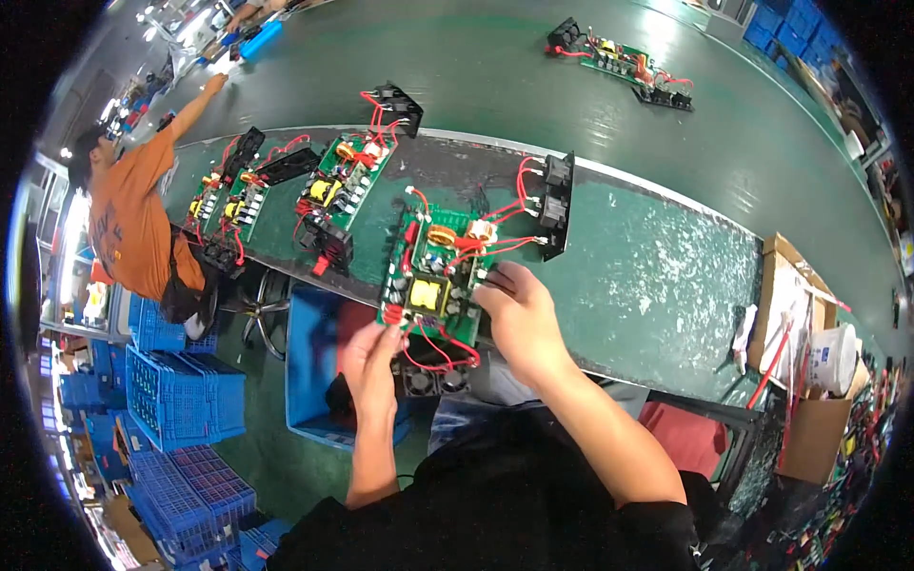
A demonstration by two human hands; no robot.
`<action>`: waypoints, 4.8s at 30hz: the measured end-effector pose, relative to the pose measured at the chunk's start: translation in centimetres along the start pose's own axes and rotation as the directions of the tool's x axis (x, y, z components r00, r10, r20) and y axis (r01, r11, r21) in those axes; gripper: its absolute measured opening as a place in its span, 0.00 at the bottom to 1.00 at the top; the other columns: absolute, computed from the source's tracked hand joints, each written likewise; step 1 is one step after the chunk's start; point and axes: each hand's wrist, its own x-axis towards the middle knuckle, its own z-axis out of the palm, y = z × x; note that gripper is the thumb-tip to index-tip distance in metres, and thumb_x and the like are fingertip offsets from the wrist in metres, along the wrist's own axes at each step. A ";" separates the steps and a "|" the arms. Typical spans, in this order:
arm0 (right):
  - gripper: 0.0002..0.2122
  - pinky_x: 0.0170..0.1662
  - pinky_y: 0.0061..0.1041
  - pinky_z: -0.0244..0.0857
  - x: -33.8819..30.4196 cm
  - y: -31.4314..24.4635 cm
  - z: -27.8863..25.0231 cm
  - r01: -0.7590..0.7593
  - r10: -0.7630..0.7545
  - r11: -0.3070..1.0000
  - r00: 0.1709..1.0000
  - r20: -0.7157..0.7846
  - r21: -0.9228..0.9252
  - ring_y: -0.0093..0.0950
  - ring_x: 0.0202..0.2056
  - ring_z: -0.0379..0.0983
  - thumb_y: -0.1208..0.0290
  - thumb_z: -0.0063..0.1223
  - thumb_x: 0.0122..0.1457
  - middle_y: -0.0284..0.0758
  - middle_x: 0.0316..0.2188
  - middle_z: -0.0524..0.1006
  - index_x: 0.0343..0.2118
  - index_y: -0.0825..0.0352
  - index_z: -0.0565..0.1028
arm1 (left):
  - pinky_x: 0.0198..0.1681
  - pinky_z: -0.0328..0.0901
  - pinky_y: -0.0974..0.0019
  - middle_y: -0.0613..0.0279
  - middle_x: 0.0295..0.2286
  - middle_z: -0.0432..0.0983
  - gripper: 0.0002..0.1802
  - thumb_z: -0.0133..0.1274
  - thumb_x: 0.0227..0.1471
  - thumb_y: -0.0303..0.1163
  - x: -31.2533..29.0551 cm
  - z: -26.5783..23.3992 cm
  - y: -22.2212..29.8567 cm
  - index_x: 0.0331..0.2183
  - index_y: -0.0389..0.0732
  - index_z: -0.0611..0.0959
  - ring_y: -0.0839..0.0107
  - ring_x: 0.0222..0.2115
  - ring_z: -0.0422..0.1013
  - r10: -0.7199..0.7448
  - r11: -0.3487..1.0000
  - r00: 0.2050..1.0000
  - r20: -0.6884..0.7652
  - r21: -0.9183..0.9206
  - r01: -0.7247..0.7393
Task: Assembling cooling fans and connecting wires to circuit boards on a factory production line.
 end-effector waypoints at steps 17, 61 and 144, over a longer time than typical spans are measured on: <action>0.09 0.33 0.26 0.70 13.4 -10.3 -4.3 0.497 -0.624 0.595 0.781 0.026 -0.632 0.23 0.28 0.77 0.71 0.54 0.55 0.36 0.24 0.80 0.33 0.70 0.81 | 0.32 0.64 0.62 0.55 0.32 0.69 0.05 0.51 0.54 0.19 -0.4 -2.6 2.9 0.35 0.34 0.74 0.62 0.33 0.67 0.806 0.349 0.591 0.029 0.782 -0.515; 0.13 0.52 0.40 0.66 -10.5 -8.4 -21.2 0.368 -0.734 -0.373 0.445 0.514 -0.852 0.41 0.36 0.70 0.79 0.63 0.40 0.38 0.29 0.72 0.32 0.67 0.73 | 0.29 0.69 0.61 0.54 0.23 0.80 0.18 0.61 0.46 0.38 -0.1 16.6 5.6 0.33 0.32 0.82 0.65 0.24 0.77 0.183 0.510 0.723 0.666 0.564 -0.649; 0.10 0.36 0.17 0.71 -3.3 -3.5 -21.2 -0.106 0.057 0.956 0.982 -0.177 -0.275 0.18 0.31 0.75 0.71 0.65 0.56 0.31 0.30 0.80 0.36 0.72 0.79 | 0.28 0.65 0.76 0.62 0.24 0.82 0.11 0.63 0.51 0.29 1.1 16.5 2.4 0.33 0.30 0.87 0.81 0.24 0.72 -0.272 0.850 0.776 0.569 0.520 -0.083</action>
